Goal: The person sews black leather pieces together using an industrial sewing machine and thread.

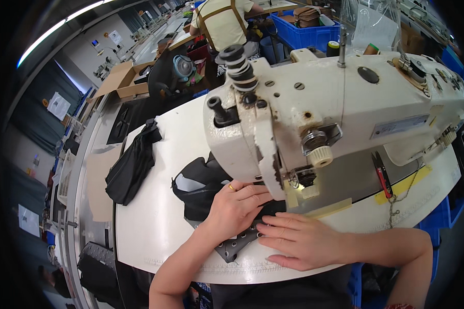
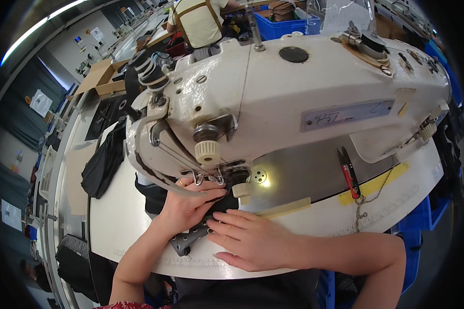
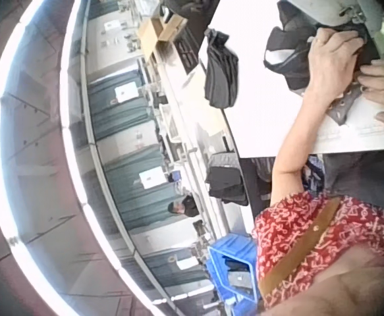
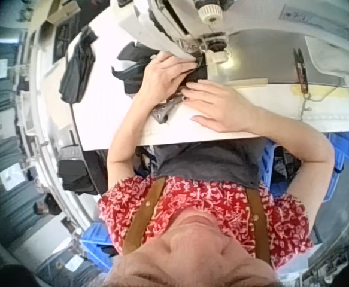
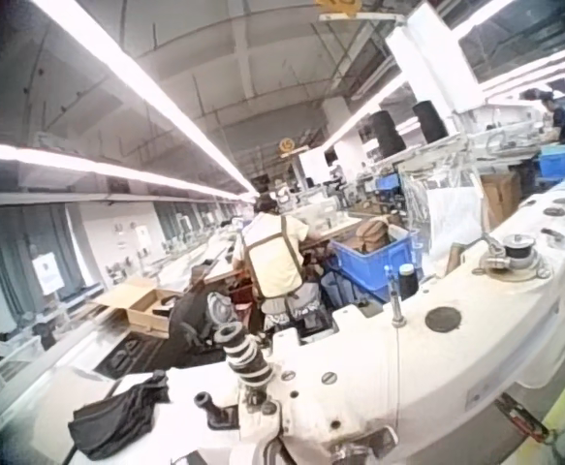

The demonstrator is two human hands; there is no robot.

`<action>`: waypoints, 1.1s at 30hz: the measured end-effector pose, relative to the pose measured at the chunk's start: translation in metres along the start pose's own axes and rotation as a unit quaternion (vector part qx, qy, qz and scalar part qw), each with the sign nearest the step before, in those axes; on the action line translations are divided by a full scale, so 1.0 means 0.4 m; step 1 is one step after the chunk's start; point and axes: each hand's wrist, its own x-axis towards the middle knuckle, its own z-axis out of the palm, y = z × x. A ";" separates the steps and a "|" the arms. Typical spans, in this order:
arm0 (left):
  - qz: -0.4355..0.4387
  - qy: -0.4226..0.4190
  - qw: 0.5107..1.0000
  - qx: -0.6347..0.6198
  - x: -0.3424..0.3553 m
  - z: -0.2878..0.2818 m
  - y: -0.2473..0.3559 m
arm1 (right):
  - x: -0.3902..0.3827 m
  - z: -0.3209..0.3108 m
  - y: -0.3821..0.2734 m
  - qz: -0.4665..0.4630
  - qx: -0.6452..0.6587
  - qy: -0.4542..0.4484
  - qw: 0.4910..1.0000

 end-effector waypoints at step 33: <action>0.070 -0.041 0.994 0.079 0.003 -0.016 0.009 | -0.017 -0.047 0.033 -0.023 -0.152 0.047 0.987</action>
